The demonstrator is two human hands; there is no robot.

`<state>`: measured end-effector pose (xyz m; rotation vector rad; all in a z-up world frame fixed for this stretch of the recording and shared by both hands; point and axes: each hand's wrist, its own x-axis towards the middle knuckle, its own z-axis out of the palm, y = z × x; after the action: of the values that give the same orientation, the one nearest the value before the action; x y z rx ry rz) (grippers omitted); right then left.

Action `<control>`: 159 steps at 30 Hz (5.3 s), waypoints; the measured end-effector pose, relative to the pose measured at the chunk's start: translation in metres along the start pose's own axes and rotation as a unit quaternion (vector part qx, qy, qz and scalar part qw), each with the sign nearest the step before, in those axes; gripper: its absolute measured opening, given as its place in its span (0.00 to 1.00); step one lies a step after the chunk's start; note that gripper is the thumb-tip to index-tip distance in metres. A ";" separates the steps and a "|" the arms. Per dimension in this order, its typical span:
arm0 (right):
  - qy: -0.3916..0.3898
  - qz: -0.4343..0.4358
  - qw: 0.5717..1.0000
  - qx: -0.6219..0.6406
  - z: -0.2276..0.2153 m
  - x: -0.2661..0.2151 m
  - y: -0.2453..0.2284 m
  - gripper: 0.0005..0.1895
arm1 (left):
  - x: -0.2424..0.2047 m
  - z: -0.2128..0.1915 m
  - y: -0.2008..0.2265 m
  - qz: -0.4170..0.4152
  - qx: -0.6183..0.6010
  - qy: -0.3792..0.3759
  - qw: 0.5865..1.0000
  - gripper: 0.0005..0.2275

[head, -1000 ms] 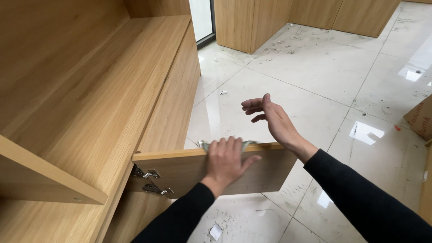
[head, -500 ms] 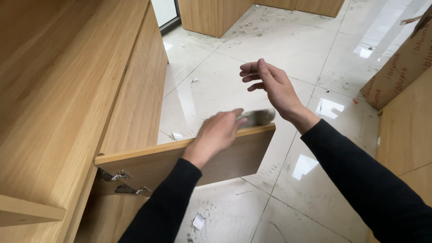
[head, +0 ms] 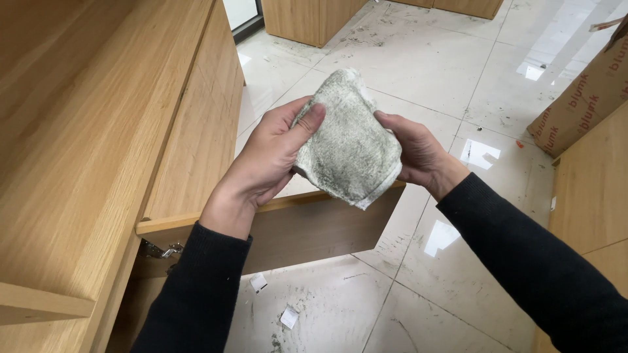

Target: Scraping residue and cleaning a wooden cabinet door and frame using a scraper and a cloth.

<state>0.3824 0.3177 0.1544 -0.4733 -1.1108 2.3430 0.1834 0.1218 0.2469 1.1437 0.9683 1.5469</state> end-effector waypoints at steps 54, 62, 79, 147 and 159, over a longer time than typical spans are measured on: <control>0.027 -0.402 0.528 -0.747 -0.008 -0.078 0.062 0.24 | -0.072 -0.164 0.025 -0.288 0.619 0.129 0.719 0.23; 0.082 -0.306 0.398 -0.861 -0.087 -0.088 0.057 0.31 | -0.066 -0.154 0.038 -0.344 0.628 0.102 0.690 0.22; -0.129 -0.299 0.349 -0.879 0.207 0.064 0.251 0.23 | -0.069 -0.170 0.062 -0.212 0.666 0.141 0.701 0.22; 0.437 -0.030 0.858 0.269 -0.222 -0.069 0.371 0.33 | -0.040 -0.056 -0.034 -0.271 0.603 -0.099 0.744 0.43; 0.381 0.063 0.847 0.364 -0.077 -0.084 0.298 0.42 | -0.040 -0.046 -0.018 -0.312 0.585 -0.091 0.743 0.41</control>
<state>0.4040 0.1557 -0.1196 -1.0484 0.1892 2.1154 0.1477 0.0850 0.2095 1.4742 2.0234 0.1248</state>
